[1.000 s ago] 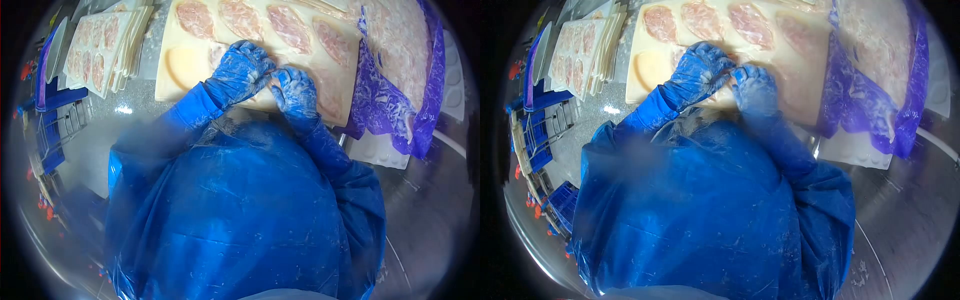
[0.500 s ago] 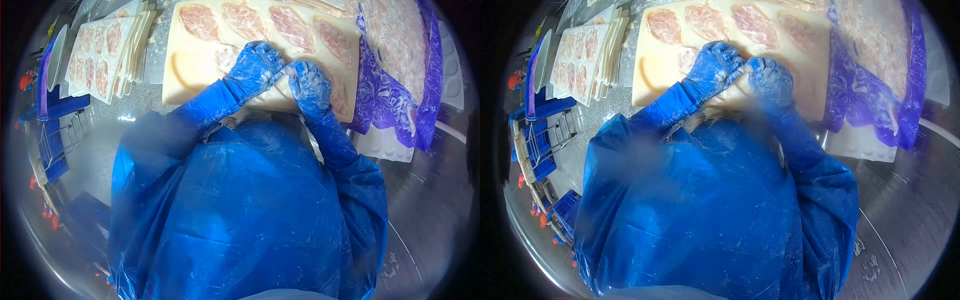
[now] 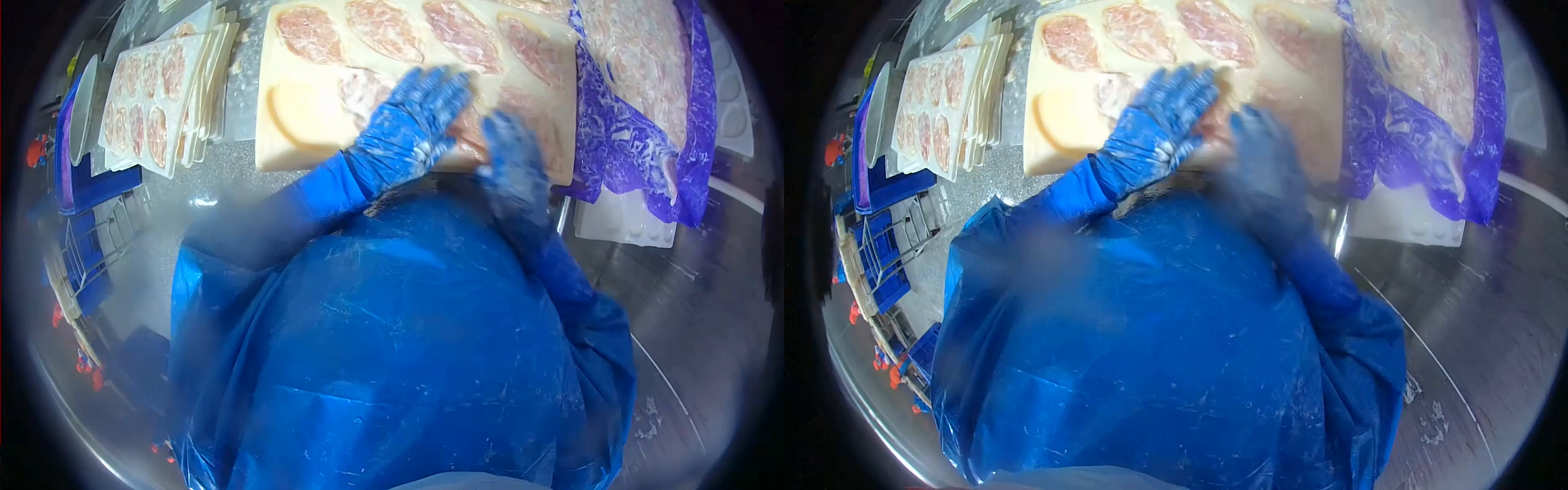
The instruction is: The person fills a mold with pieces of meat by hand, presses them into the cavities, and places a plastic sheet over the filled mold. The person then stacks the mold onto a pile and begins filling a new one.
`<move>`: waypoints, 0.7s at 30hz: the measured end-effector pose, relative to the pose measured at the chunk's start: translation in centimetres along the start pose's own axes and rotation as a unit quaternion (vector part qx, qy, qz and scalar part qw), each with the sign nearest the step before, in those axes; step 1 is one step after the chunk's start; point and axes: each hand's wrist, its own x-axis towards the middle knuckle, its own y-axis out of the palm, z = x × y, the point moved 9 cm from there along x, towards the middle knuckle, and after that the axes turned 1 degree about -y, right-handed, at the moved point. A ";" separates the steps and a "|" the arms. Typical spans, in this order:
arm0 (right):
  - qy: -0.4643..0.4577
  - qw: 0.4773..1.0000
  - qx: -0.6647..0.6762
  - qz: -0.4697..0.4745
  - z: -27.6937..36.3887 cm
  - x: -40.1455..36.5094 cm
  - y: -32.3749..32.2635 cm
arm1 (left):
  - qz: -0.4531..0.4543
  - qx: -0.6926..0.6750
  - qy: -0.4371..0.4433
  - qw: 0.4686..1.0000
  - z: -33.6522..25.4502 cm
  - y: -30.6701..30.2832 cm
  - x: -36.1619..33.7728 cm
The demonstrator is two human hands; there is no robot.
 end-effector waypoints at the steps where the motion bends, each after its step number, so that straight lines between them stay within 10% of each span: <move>1: -0.011 0.998 -0.058 0.023 0.1 0.5 2.7 | -0.018 -0.092 0.027 0.995 -0.6 0.7 -0.1; 7: 0.057 0.980 -0.185 -0.055 -0.6 2.2 4.0 | -0.028 -0.044 -0.029 0.998 0.7 0.5 0.7; 11: -0.021 0.999 0.000 0.035 -0.8 -0.1 3.1 | 0.001 -0.055 0.003 0.998 -0.2 0.7 0.5; 15: 0.202 0.931 0.215 -0.214 -9.2 -3.7 -3.6 | -0.065 -0.053 0.018 0.996 -2.7 -0.2 2.3; 17: 0.147 0.977 0.039 -0.152 -8.8 -4.3 -4.5 | 0.022 -0.561 -0.055 0.826 -5.1 3.3 5.1; 18: 0.082 0.983 -0.141 -0.090 -7.7 -4.1 -4.2 | 0.024 -0.563 -0.055 0.825 -6.1 4.5 6.5; 21: 0.152 0.973 -0.093 -0.149 -9.9 -4.7 -3.4 | -0.075 -0.219 0.112 0.966 -9.5 4.7 9.0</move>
